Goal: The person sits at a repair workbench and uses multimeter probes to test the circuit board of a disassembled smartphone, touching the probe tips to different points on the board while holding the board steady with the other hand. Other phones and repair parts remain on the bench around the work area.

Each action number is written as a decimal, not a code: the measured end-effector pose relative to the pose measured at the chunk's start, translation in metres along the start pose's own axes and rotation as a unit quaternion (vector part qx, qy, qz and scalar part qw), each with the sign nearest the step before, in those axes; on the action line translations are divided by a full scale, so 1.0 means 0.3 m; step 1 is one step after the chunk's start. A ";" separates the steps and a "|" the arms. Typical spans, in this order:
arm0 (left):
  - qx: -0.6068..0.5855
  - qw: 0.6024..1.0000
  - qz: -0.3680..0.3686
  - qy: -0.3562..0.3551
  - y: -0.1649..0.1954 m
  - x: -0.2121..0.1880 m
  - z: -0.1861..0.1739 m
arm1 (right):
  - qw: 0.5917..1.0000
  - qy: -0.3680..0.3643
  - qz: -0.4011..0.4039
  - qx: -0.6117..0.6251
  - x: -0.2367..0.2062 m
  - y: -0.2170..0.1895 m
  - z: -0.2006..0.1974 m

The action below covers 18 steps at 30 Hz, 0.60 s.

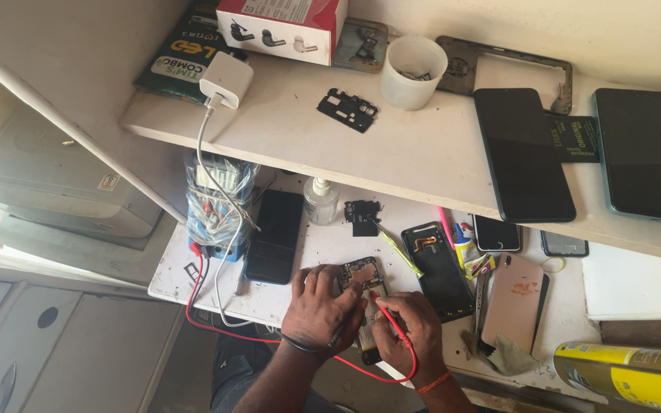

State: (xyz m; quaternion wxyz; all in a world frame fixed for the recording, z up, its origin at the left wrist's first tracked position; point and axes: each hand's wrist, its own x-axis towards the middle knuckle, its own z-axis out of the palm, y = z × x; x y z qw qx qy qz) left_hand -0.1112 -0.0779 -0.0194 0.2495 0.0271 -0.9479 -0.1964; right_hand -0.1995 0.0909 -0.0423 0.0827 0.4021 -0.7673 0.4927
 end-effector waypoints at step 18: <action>0.010 1.000 -0.018 0.004 0.014 -0.024 -0.009 | 0.999 0.004 -0.027 -0.031 -0.019 -0.016 0.005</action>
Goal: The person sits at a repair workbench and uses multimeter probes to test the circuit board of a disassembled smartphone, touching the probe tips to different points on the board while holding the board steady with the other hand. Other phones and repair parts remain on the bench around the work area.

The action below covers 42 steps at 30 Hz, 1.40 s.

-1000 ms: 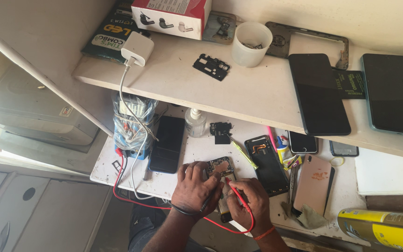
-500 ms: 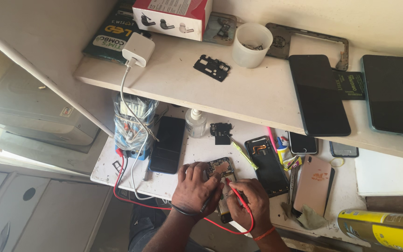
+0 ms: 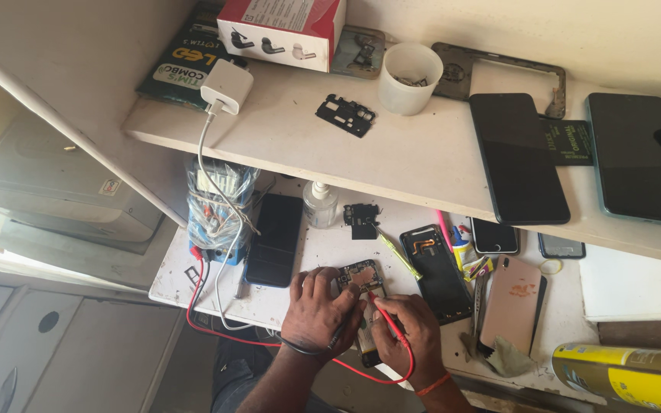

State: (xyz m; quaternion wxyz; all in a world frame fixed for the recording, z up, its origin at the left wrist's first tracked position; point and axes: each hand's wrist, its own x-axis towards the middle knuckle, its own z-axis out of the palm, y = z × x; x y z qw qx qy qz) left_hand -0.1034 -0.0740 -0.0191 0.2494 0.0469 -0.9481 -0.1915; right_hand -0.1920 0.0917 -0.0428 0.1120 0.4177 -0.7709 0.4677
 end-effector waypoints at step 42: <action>-0.002 1.000 0.014 -0.016 0.007 0.009 -0.019 | 1.000 0.005 0.001 -0.007 0.001 0.000 -0.001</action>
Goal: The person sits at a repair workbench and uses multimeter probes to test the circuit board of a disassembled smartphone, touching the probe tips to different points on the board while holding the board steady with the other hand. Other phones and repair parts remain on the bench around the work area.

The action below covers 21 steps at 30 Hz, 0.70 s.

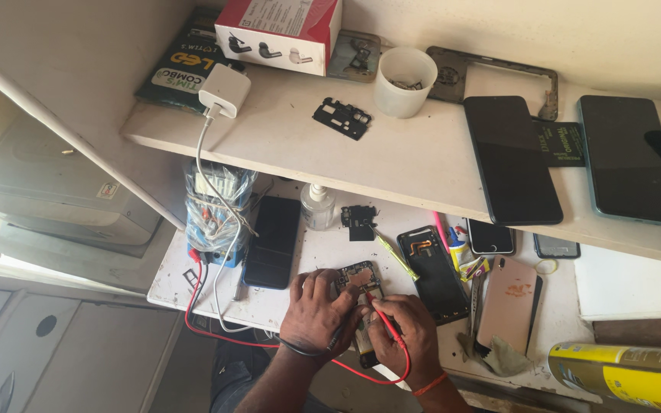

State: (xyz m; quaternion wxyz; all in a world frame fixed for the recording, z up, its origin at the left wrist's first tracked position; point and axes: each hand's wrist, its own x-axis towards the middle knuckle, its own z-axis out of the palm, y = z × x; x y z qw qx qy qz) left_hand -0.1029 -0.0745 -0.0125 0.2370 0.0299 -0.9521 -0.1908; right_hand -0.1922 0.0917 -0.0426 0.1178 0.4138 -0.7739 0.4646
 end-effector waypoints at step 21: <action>-0.007 1.000 0.003 0.010 0.008 0.007 -0.009 | 0.999 0.015 -0.014 0.025 -0.008 0.020 -0.003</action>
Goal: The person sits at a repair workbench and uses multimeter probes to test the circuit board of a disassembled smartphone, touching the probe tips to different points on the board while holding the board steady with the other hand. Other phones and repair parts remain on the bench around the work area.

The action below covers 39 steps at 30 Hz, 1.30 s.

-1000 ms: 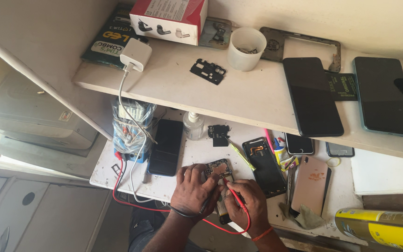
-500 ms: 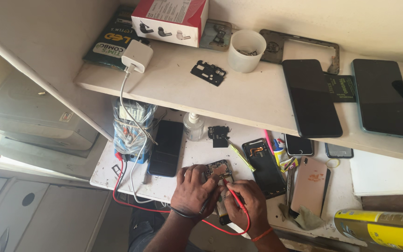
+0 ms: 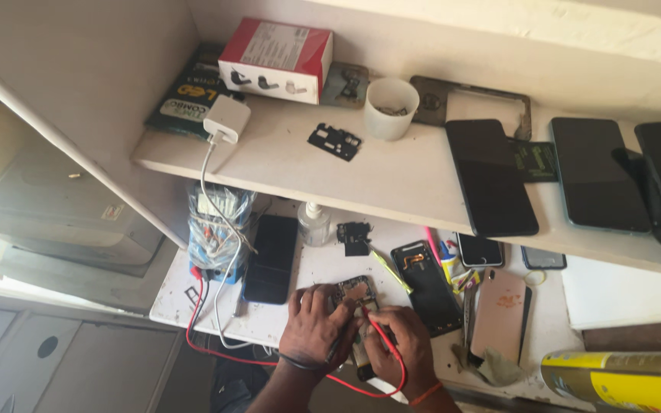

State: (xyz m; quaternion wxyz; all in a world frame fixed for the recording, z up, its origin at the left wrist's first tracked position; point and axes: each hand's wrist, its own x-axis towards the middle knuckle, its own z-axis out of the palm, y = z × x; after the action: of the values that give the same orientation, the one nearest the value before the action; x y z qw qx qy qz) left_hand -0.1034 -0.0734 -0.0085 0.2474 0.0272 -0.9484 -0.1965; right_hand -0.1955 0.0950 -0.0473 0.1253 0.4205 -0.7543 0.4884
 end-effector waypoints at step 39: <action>0.015 0.999 -0.037 0.002 -0.012 -0.026 0.032 | 0.999 -0.039 0.015 -0.025 0.013 -0.028 -0.007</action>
State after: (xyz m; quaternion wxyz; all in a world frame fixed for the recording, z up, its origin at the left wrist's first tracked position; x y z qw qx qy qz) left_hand -0.1012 -0.0722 -0.0211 0.2415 0.0660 -0.9491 -0.1908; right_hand -0.1921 0.0934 -0.0386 0.0984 0.4245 -0.7767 0.4548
